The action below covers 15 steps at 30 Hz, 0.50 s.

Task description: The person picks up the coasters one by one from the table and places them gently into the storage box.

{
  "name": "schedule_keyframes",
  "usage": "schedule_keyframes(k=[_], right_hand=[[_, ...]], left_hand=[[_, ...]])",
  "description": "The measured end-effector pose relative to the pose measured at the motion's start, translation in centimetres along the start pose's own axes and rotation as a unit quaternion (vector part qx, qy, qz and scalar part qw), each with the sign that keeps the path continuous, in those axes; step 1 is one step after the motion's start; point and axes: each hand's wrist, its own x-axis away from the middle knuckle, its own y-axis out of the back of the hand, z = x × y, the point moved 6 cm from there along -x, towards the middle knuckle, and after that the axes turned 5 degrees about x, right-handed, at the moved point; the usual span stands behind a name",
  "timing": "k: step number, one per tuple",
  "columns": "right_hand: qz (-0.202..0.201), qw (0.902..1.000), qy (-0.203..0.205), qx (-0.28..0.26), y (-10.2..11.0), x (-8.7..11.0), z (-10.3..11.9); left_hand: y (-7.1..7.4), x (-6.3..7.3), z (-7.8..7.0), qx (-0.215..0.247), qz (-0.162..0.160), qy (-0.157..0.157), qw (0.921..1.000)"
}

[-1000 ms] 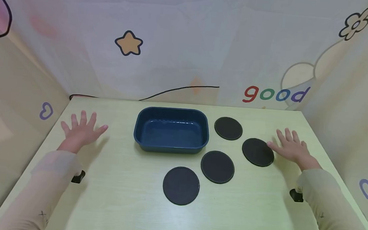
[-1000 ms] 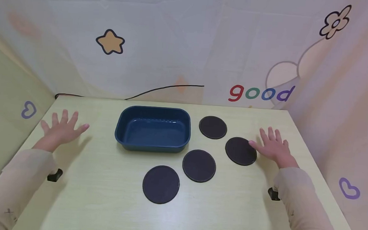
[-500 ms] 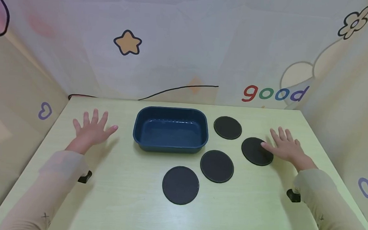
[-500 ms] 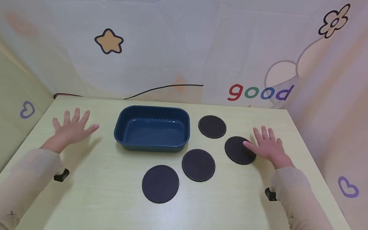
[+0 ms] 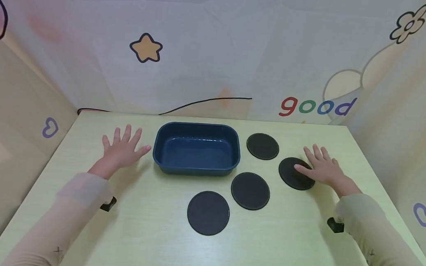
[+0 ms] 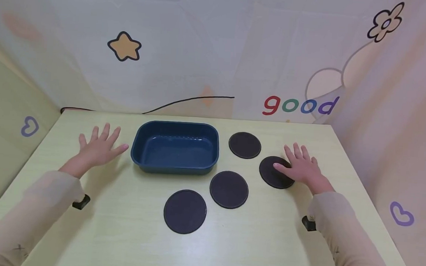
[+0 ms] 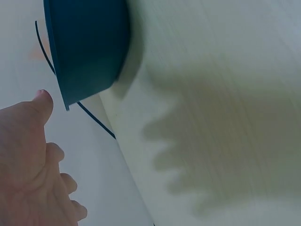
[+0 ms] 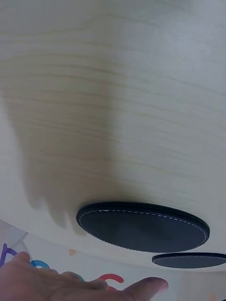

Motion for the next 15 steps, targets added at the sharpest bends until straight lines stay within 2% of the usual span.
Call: schedule_keyframes(k=[10, 15], right_hand=[[-0.017, 0.9995, 0.026, -0.006, -0.2, -0.1, 1.8], [-0.028, 0.9972, 0.042, -0.055, -0.2, -0.3, 2.4]], left_hand=[[-0.6, -0.4, -2.1, 0.010, -0.005, -0.029, 0.9995], [-0.5, -0.5, -3.2, 0.042, -0.027, -0.065, 0.9966]])
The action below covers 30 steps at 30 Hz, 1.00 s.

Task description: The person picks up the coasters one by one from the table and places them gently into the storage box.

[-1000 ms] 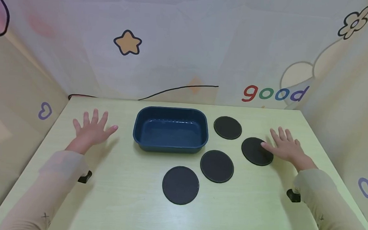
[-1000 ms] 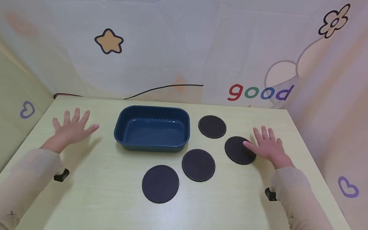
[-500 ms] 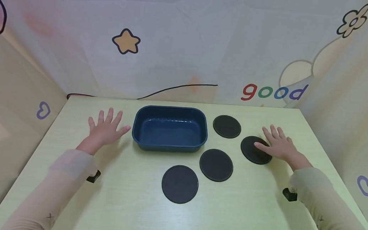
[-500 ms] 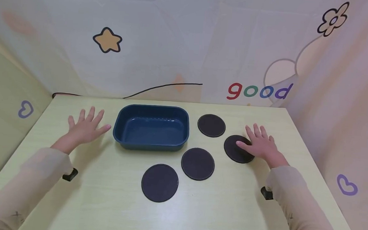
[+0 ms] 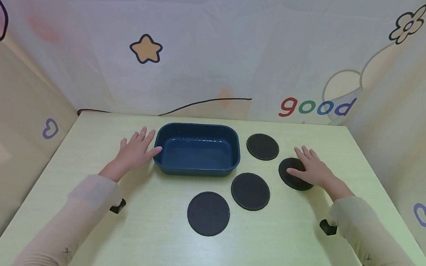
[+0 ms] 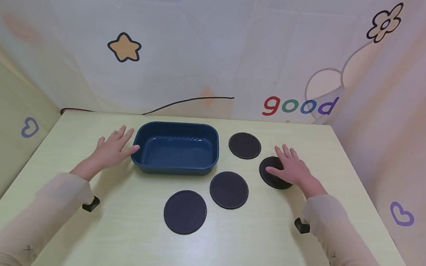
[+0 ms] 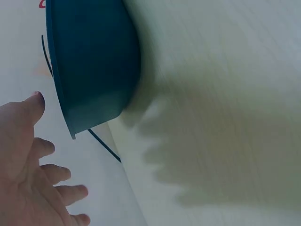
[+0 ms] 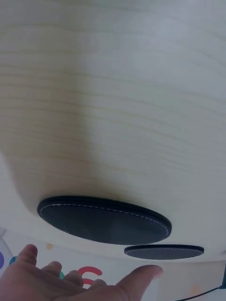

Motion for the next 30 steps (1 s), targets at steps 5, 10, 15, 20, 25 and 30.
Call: schedule_keyframes(k=[5, 10, 15, 20, 25, 30], right_hand=[[0.000, 0.9967, -0.004, -0.081, -0.2, -0.4, 0.1], [0.011, 0.9890, -0.034, -0.143, -0.4, -0.5, -0.6], [0.018, 0.9814, -0.052, -0.184, -0.6, -0.6, -1.5], [0.022, 0.9746, -0.056, -0.216, -0.7, -0.9, -2.0], [0.031, 0.9729, -0.059, -0.221, -0.8, -1.2, -2.5], [0.046, 0.9724, -0.067, -0.219, -1.1, -1.7, -2.9]], left_hand=[[0.0, -0.7, -0.3, 0.045, -0.036, -0.023, 0.9981], [0.2, -1.1, 0.1, 0.110, -0.073, -0.027, 0.9909], [0.0, -1.5, 0.5, 0.157, -0.095, -0.020, 0.9829], [-0.4, -1.7, 0.9, 0.194, -0.111, -0.011, 0.9746], [-0.6, -1.8, 1.1, 0.241, -0.102, 0.004, 0.9651], [-0.9, -1.8, 1.3, 0.298, -0.078, 0.027, 0.9511]])
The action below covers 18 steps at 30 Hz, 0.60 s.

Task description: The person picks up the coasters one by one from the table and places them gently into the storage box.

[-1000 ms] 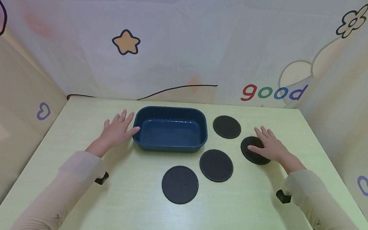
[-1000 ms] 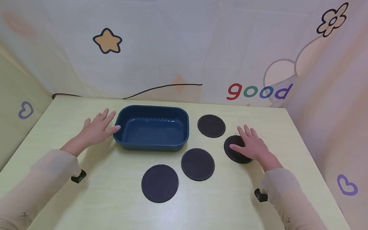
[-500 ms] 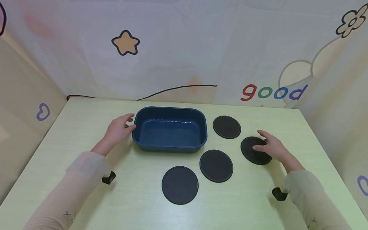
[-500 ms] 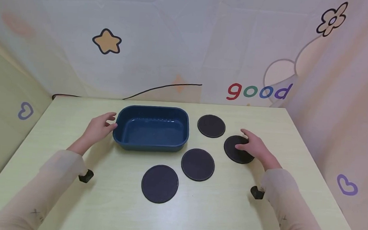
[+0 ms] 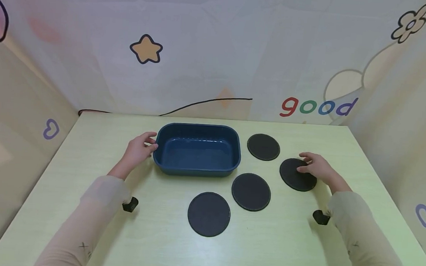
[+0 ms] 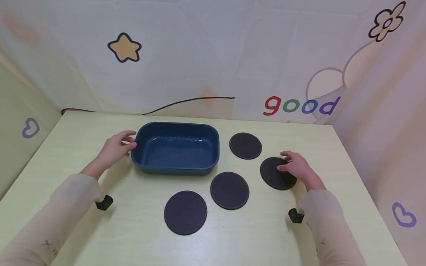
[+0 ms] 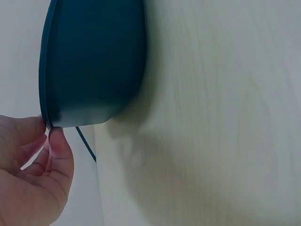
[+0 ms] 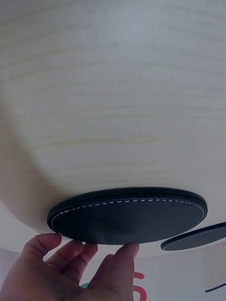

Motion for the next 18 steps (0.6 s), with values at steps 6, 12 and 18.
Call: schedule_keyframes(k=[6, 12, 18], right_hand=[[0.008, 0.9996, 0.028, 0.002, 0.1, -1.1, -0.7], [0.033, 0.9993, 0.014, 0.012, -0.2, -1.1, -1.0], [0.052, 0.9985, -0.009, 0.010, -0.4, -0.2, 0.0]], left_hand=[[-0.2, -0.2, 0.4, 0.029, 0.013, 0.022, 0.9992], [-0.4, -0.2, 0.6, 0.027, 0.015, 0.032, 0.9990], [-0.3, -0.2, 0.5, 0.030, 0.014, 0.031, 0.9990]])
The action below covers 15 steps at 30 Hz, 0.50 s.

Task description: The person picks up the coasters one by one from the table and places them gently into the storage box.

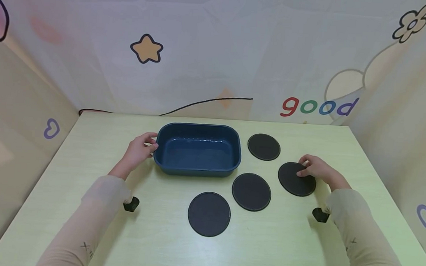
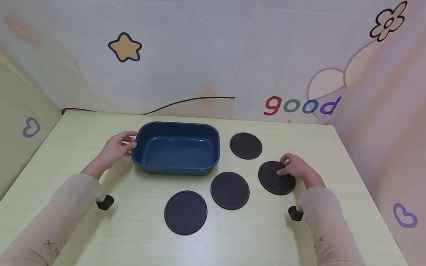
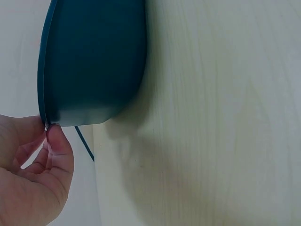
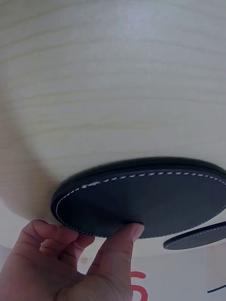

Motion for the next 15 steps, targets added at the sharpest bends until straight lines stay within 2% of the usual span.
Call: schedule_keyframes(k=[15], right_hand=[[0.021, 0.9990, -0.016, 0.036, 0.05, -0.08, 0.13]], left_hand=[[-0.01, 0.06, -0.01, 0.006, -0.001, 0.001, 1.0000]])
